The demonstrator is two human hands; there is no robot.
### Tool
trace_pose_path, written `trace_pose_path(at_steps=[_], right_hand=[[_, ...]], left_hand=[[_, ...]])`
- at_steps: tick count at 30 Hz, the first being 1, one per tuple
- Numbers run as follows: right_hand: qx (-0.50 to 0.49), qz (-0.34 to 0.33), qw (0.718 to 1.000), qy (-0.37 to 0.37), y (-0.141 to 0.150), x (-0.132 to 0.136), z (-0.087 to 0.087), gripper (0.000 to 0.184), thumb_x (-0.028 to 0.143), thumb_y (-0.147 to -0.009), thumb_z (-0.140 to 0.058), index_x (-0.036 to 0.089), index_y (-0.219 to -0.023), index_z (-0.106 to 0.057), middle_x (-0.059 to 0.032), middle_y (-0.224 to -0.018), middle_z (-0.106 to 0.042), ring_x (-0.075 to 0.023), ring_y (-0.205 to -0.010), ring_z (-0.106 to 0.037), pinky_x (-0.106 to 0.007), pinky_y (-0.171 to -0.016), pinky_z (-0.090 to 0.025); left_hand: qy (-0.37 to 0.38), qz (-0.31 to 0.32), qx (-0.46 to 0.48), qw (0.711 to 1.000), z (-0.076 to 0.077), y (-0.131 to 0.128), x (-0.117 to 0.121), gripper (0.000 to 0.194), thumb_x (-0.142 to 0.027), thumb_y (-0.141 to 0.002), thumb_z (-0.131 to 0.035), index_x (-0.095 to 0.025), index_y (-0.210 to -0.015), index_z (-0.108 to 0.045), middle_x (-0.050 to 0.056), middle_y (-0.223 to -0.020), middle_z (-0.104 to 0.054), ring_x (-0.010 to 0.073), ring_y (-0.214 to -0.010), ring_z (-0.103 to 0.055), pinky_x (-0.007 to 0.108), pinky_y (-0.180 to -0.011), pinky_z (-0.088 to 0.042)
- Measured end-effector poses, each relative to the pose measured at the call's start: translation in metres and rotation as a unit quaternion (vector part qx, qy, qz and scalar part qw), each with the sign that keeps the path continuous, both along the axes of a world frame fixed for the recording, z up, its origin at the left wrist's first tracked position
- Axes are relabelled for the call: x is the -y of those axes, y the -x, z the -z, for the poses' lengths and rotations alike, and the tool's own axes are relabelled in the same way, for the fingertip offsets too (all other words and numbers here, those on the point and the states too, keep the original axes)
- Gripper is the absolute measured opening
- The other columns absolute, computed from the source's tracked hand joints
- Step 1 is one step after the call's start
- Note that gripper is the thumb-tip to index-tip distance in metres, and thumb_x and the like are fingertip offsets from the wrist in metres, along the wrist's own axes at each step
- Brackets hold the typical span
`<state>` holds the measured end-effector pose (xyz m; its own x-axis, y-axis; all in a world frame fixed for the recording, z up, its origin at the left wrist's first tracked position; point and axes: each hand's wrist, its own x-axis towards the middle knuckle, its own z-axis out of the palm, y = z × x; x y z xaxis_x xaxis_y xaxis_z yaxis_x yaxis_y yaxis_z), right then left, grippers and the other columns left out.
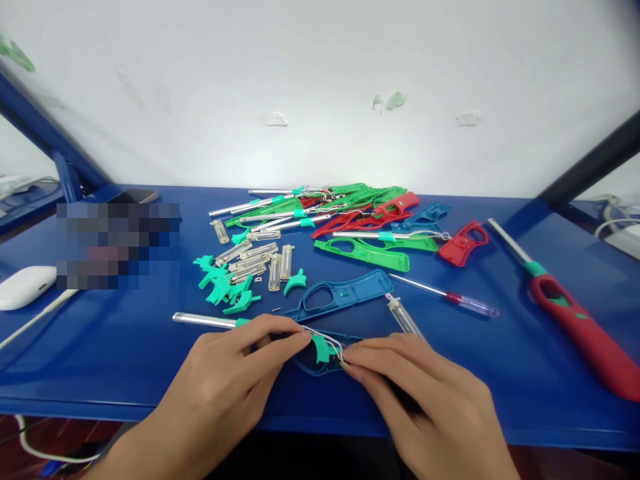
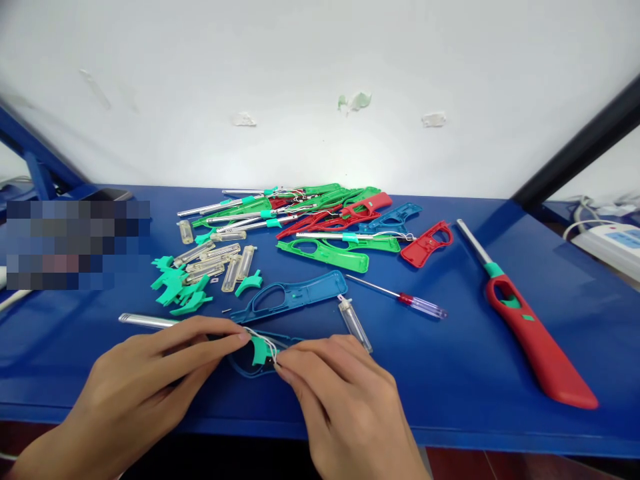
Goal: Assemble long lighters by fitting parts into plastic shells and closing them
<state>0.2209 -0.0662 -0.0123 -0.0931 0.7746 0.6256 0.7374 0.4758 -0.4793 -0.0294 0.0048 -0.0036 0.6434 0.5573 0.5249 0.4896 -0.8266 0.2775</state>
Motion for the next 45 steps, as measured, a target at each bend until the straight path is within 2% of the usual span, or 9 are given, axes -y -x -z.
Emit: trace_pose_path(at_steps=[7,15,20,25,32,38,45], right_hand=[[-0.006,-0.011,1.000,0.000,0.0012,-0.0004,-0.0015,0.017,0.023,-0.112,-0.067,0.030,-0.106,-0.081,0.0102,-0.101,-0.086,-0.0050,-0.087,-0.082,-0.010,-0.093,-0.061],[-0.007,0.001,1.000,0.002,-0.0011,-0.0009,-0.0005,0.019,0.022,-0.111,-0.067,0.030,-0.104,-0.083,0.0077,-0.101,-0.086,-0.0079,-0.086,-0.083,-0.014,-0.090,-0.065],[0.004,0.014,1.000,-0.001,0.0017,0.0010,-0.0012,0.025,0.021,-0.112,-0.063,0.029,-0.101,-0.084,0.0046,-0.096,-0.084,-0.0104,-0.082,-0.082,-0.017,-0.081,-0.065],[0.006,0.022,1.000,0.006,0.0045,0.0025,-0.0016,0.025,0.022,-0.114,-0.062,0.029,-0.099,-0.081,0.0074,-0.091,-0.083,-0.0098,-0.076,-0.080,-0.019,-0.077,-0.063],[0.003,-0.001,1.000,0.006,0.0022,0.0010,-0.0024,0.020,0.023,-0.115,-0.062,0.030,-0.104,-0.078,0.0095,-0.095,-0.084,-0.0087,-0.081,-0.080,-0.019,-0.083,-0.063],[-0.007,0.008,1.000,0.009,0.0023,0.0017,-0.0014,0.020,0.024,-0.113,-0.067,0.029,-0.102,-0.083,0.0039,-0.095,-0.080,-0.0097,-0.080,-0.079,-0.018,-0.081,-0.064],[0.009,0.008,1.000,0.001,0.0035,0.0026,-0.0009,0.019,0.023,-0.113,-0.066,0.028,-0.103,-0.081,0.0062,-0.085,-0.078,-0.0094,-0.070,-0.074,-0.021,-0.073,-0.061]], left_hand=[[0.003,0.005,0.003,1.000,-0.0013,-0.0029,0.0010,0.030,-0.014,-0.119,-0.048,-0.023,-0.127,-0.075,0.002,-0.118,-0.081,0.0093,-0.085,-0.079,0.018,-0.074,-0.060],[-0.006,0.003,-0.006,1.000,-0.0010,-0.0018,0.0040,0.031,-0.013,-0.119,-0.046,-0.024,-0.132,-0.072,0.003,-0.120,-0.080,0.0107,-0.090,-0.080,0.020,-0.076,-0.060],[-0.018,0.003,-0.016,1.000,0.0015,-0.0009,0.0033,0.033,-0.012,-0.118,-0.045,-0.025,-0.133,-0.072,0.004,-0.122,-0.080,0.0120,-0.089,-0.080,0.022,-0.072,-0.059],[-0.021,-0.001,-0.027,0.999,0.0055,0.0003,0.0029,0.031,-0.016,-0.120,-0.046,-0.025,-0.135,-0.071,0.004,-0.123,-0.080,0.0135,-0.092,-0.081,0.023,-0.079,-0.062],[-0.014,0.015,-0.046,0.999,0.0053,0.0010,0.0022,0.037,-0.009,-0.117,-0.043,-0.026,-0.139,-0.068,0.004,-0.121,-0.077,0.0122,-0.085,-0.077,0.023,-0.072,-0.060],[-0.026,0.016,-0.026,0.999,-0.0025,-0.0037,0.0074,0.029,-0.015,-0.120,-0.045,-0.022,-0.136,-0.068,0.006,-0.120,-0.076,0.0133,-0.096,-0.079,0.024,-0.079,-0.062],[-0.057,0.012,-0.030,0.998,-0.0011,-0.0050,0.0084,0.025,-0.022,-0.120,-0.049,-0.022,-0.138,-0.067,0.008,-0.121,-0.075,0.0172,-0.098,-0.080,0.028,-0.075,-0.064]])
